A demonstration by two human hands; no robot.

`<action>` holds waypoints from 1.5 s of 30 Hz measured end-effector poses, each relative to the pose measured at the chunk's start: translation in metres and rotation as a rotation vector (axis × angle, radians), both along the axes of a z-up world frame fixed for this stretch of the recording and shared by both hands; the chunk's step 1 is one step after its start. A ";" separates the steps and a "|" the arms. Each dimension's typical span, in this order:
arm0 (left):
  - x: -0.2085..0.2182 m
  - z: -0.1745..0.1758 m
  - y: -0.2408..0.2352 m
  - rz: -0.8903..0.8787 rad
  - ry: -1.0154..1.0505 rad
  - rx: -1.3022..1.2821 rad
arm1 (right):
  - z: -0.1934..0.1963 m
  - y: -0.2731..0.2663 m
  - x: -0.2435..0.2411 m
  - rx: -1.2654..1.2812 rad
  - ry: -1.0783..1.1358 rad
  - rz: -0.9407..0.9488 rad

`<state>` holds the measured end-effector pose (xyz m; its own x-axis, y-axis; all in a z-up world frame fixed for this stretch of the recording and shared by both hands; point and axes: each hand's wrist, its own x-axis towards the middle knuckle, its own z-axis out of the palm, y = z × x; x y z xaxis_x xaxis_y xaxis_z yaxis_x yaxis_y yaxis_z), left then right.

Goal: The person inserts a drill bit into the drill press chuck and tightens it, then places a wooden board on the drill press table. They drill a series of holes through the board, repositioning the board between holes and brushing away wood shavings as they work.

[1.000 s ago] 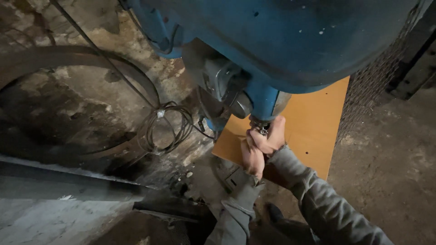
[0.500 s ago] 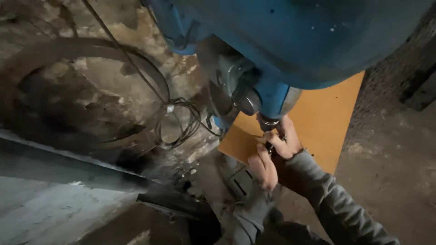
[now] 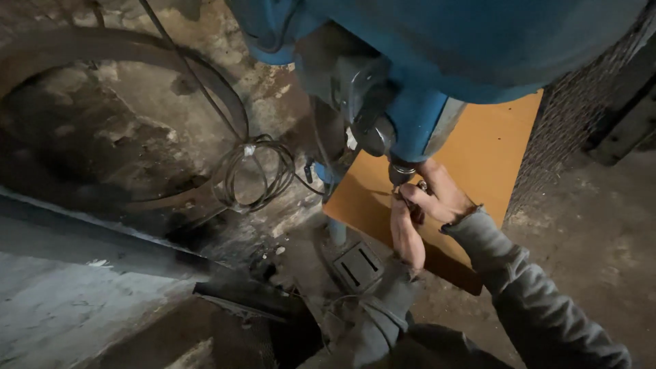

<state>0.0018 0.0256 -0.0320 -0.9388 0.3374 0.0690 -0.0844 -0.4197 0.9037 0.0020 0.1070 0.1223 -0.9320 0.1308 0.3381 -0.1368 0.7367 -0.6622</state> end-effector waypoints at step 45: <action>-0.043 -0.105 0.073 0.155 -0.092 -0.195 | -0.017 -0.028 -0.033 -0.354 0.212 -0.145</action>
